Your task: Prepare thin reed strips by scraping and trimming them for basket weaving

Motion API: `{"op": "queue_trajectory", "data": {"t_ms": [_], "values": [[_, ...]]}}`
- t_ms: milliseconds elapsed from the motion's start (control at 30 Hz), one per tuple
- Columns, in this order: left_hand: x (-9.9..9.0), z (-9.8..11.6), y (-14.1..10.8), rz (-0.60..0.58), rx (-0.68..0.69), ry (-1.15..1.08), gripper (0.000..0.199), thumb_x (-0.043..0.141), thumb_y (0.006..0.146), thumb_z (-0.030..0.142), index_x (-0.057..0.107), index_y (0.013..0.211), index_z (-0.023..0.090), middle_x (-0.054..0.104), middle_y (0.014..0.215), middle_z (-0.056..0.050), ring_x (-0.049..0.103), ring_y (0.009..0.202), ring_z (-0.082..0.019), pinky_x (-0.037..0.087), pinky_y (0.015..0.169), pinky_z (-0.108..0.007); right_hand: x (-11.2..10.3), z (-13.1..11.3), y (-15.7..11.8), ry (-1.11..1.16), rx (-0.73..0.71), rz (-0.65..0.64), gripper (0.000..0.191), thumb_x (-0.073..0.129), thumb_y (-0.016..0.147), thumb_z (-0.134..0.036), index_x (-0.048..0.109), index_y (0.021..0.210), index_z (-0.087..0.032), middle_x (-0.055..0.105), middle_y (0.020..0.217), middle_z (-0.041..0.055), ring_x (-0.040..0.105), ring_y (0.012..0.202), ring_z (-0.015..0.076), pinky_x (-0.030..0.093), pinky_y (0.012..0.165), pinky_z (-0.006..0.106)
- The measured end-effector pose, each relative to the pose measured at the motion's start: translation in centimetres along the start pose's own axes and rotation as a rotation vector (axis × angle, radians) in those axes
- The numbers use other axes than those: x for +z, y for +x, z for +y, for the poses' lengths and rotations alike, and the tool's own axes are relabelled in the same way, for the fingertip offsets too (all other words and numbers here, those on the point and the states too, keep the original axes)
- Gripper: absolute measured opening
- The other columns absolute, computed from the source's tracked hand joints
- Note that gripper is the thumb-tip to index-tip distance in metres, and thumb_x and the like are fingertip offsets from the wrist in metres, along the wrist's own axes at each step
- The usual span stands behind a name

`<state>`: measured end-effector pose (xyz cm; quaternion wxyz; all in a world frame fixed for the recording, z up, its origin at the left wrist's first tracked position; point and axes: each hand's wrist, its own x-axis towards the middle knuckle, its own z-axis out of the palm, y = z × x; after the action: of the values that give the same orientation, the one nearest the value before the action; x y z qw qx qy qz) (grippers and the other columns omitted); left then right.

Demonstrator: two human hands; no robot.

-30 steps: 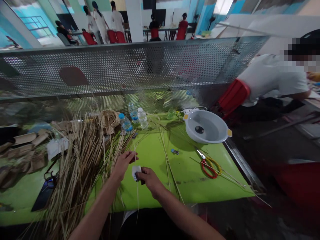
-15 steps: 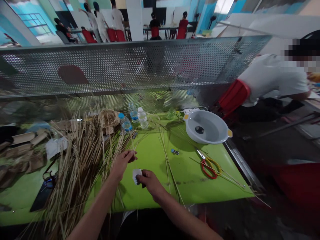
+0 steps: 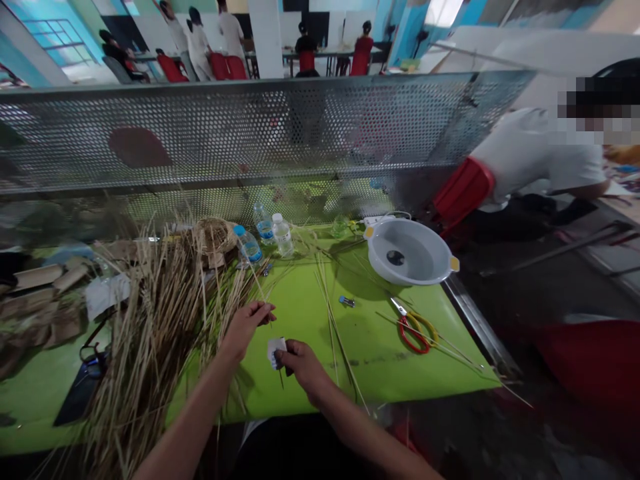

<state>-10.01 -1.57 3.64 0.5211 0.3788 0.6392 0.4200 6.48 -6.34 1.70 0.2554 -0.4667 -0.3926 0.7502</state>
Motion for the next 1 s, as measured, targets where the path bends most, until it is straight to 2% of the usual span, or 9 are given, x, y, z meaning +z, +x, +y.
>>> {"op": "queue_trajectory", "data": {"t_ms": [67,167,267,400,567,633,733,833,1000], "values": [[0.6,-0.6,-0.4,-0.006,-0.006,0.005,0.025,0.065,0.074,0.040,0.069,0.076,0.016,0.071,0.067,-0.005,0.061,0.065,-0.017,0.046,0.067,-0.030,-0.2,0.1,0.2,0.013,-0.033,0.010,0.026,0.066,0.074,-0.042,0.063,0.075,-0.016,0.058,0.065,-0.0009,0.044,0.058,0.0117,0.031,0.055,0.025],[1.0,-1.2,-0.5,0.068,0.017,0.002,0.023,0.063,0.074,0.040,0.065,0.070,0.017,0.067,0.062,-0.003,0.059,0.061,-0.016,0.045,0.065,-0.029,-0.6,0.7,0.1,-0.011,-0.021,0.008,0.027,0.065,0.075,-0.043,0.062,0.075,-0.016,0.059,0.066,-0.0002,0.045,0.058,0.0120,0.032,0.055,0.025],[0.8,-1.2,-0.1,0.143,0.042,-0.012,0.024,0.063,0.073,0.041,0.063,0.069,0.018,0.066,0.062,-0.001,0.059,0.063,-0.016,0.044,0.066,-0.029,-1.3,1.4,-0.6,-0.060,-0.001,-0.021,0.026,0.065,0.075,-0.042,0.062,0.074,-0.016,0.060,0.066,0.0003,0.046,0.058,0.0122,0.033,0.056,0.025],[0.5,-1.4,0.2,0.187,0.039,-0.022,0.029,0.066,0.071,0.046,0.062,0.065,0.018,0.067,0.061,-0.003,0.060,0.062,-0.016,0.045,0.064,-0.029,-2.6,1.6,-1.5,-0.124,0.016,-0.019,0.026,0.065,0.074,-0.042,0.065,0.078,-0.017,0.062,0.068,0.0004,0.046,0.057,0.0118,0.034,0.055,0.025],[0.0,-2.2,0.6,0.240,0.036,-0.018,0.032,0.063,0.074,0.049,0.063,0.072,0.017,0.068,0.066,-0.004,0.060,0.063,-0.016,0.045,0.065,-0.029,-4.3,1.9,-2.0,-0.214,0.090,-0.153,0.027,0.068,0.071,-0.042,0.065,0.074,-0.016,0.063,0.067,0.0007,0.049,0.057,0.0124,0.036,0.055,0.025],[-0.2,-2.3,0.6,0.237,0.031,-0.007,0.030,0.063,0.075,0.047,0.063,0.072,0.017,0.068,0.067,-0.004,0.060,0.064,-0.016,0.045,0.066,-0.029,-5.1,1.8,-1.8,-0.209,0.092,-0.108,0.029,0.067,0.073,-0.044,0.065,0.076,-0.016,0.063,0.068,0.0005,0.048,0.057,0.0121,0.036,0.055,0.026],[-0.1,-2.3,0.2,0.222,0.018,0.016,0.029,0.063,0.075,0.046,0.064,0.072,0.017,0.069,0.067,-0.004,0.060,0.065,-0.017,0.045,0.066,-0.029,-5.8,1.1,-1.2,-0.201,0.041,0.044,0.031,0.064,0.078,-0.047,0.066,0.080,-0.016,0.063,0.070,-0.0002,0.046,0.058,0.0118,0.037,0.058,0.026],[0.8,-2.3,-0.6,0.206,0.001,0.036,0.030,0.065,0.073,0.047,0.063,0.068,0.018,0.068,0.064,-0.004,0.060,0.062,-0.018,0.044,0.064,-0.030,-5.2,0.2,-0.3,-0.228,0.001,0.092,0.030,0.063,0.078,-0.047,0.065,0.079,-0.017,0.063,0.072,0.0002,0.049,0.061,0.0132,0.039,0.060,0.027],[2.5,-2.6,-1.8,0.209,0.007,0.029,0.031,0.063,0.074,0.049,0.062,0.066,0.019,0.067,0.060,-0.004,0.058,0.058,-0.017,0.044,0.061,-0.030,-1.9,0.4,0.8,-0.225,-0.012,-0.001,0.021,0.060,0.076,-0.038,0.064,0.075,-0.017,0.064,0.069,0.0010,0.053,0.061,0.0142,0.038,0.057,0.026]]}}
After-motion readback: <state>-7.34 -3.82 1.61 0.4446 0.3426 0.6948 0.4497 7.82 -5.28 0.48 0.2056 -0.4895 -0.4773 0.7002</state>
